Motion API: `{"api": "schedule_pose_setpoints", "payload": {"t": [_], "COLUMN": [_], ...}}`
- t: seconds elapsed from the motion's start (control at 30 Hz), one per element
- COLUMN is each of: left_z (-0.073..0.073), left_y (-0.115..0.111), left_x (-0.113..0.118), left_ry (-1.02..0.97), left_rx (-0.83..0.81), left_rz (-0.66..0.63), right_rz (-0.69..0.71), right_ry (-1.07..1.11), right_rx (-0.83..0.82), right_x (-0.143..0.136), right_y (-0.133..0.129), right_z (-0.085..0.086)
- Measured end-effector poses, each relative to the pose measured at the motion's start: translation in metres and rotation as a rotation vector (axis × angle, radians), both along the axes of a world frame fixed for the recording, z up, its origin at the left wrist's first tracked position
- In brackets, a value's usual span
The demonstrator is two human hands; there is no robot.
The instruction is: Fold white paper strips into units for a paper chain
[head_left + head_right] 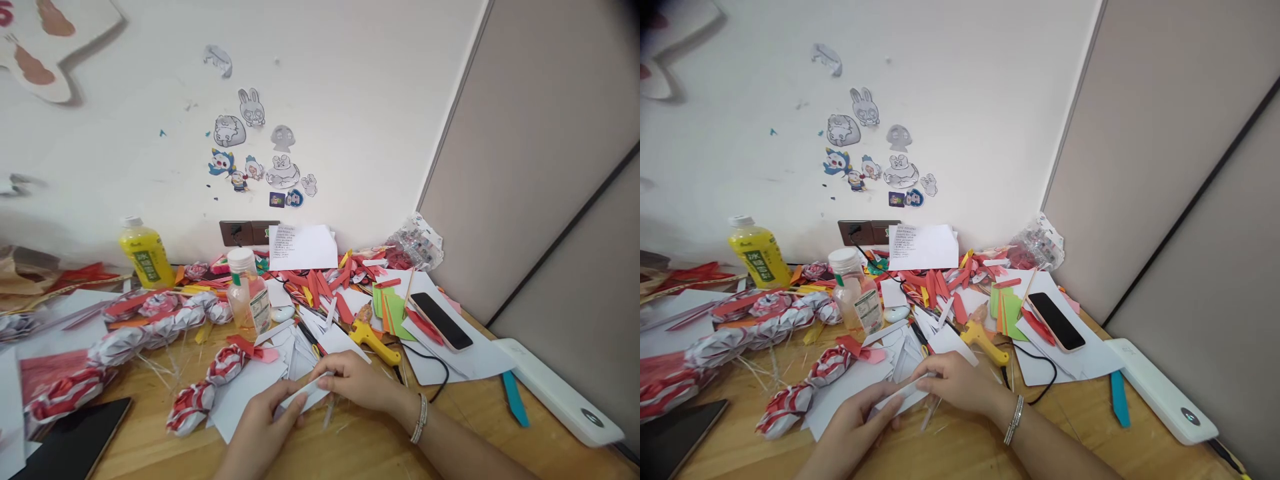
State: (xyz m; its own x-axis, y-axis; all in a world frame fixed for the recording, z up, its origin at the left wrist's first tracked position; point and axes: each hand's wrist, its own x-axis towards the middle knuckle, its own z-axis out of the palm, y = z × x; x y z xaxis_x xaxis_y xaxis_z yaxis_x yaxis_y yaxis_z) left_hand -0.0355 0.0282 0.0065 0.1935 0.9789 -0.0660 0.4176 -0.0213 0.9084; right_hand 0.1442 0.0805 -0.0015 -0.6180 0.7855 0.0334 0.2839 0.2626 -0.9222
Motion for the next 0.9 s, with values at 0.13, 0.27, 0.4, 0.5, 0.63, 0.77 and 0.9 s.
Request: {"api": "schedule_pose_setpoints", "payload": {"t": [0.13,0.27,0.4,0.5,0.63,0.77,0.9], "left_z": [-0.002,-0.011,-0.01,-0.007,-0.009,-0.012,-0.012], "left_y": [0.0,0.005,0.006,0.005,0.006,0.009,0.011], "left_x": [0.0,0.0,0.0,-0.001,-0.001,-0.002,-0.004], "left_ry": [-0.006,-0.195,-0.472,-0.641,-0.731,-0.606,-0.481], "left_rx": [0.034,-0.151,-0.233,-0.269,-0.306,-0.212,-0.131], "left_rz": [0.022,0.093,0.118,0.15,0.176,0.14,0.146], "right_rz": [0.024,0.012,-0.024,-0.03,-0.042,-0.016,-0.036], "right_ry": [0.047,0.085,0.145,0.185,0.194,0.222,0.231], "right_rx": [-0.018,0.002,-0.038,-0.084,-0.116,-0.081,-0.08], "right_x": [-0.004,-0.006,-0.006,-0.006,-0.006,-0.005,-0.006], "right_y": [-0.006,-0.008,-0.006,-0.005,-0.005,-0.005,-0.005], "right_z": [0.004,0.005,0.003,0.003,0.004,0.006,0.005]}}
